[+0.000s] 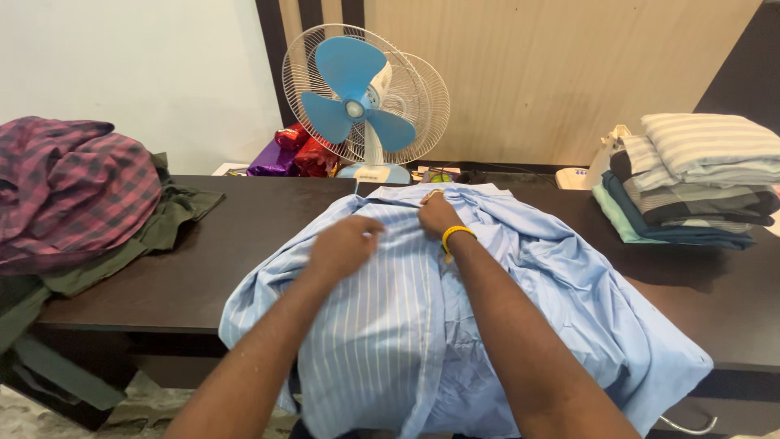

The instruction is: The person unfolds a light blue striped shirt on a table, smooths it out, and buttons it from top to bottom. The person then folds the shirt in half and smooths it again.

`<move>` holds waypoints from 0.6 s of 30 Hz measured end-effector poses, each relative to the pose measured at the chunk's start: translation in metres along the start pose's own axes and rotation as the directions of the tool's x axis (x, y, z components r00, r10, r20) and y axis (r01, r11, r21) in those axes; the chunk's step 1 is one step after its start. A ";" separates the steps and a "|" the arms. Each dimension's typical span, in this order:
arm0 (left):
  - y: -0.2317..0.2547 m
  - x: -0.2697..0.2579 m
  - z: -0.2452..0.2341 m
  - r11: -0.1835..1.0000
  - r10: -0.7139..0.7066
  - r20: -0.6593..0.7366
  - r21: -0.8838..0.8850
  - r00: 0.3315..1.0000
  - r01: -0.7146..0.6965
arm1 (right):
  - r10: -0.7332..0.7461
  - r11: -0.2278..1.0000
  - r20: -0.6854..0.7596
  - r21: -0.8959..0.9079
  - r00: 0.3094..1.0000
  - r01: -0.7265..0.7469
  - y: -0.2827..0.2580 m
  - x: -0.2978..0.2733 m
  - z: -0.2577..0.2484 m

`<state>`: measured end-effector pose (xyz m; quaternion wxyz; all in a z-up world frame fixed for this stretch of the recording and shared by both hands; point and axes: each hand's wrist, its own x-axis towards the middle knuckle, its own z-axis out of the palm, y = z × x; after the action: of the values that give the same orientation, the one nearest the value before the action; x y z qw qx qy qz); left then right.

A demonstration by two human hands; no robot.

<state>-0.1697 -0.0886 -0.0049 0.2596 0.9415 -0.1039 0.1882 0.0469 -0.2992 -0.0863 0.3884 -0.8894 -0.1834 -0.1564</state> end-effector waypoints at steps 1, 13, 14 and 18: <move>-0.013 0.010 -0.003 0.998 -0.029 -0.090 0.059 0.996 0.034 | 0.030 0.997 0.038 -0.077 0.999 -0.027 -0.001 0.002 -0.001; -0.145 0.039 -0.081 0.857 -0.500 0.456 0.385 0.736 0.343 | 0.090 0.938 0.116 0.323 0.989 -0.123 -0.015 -0.001 0.023; -0.155 0.038 -0.087 0.916 -0.401 0.567 0.262 0.720 0.303 | 0.084 0.921 0.072 0.376 0.994 -0.106 -0.007 0.001 0.028; -0.184 0.037 -0.102 0.721 -0.468 0.660 -0.099 0.587 0.686 | -0.153 0.950 -0.043 0.267 0.987 0.159 0.021 0.007 0.047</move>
<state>-0.1133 0.1165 0.0082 0.4209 0.8701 0.1064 -0.2332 0.0685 -0.2756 -0.1273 0.4944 -0.8091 -0.2684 -0.1699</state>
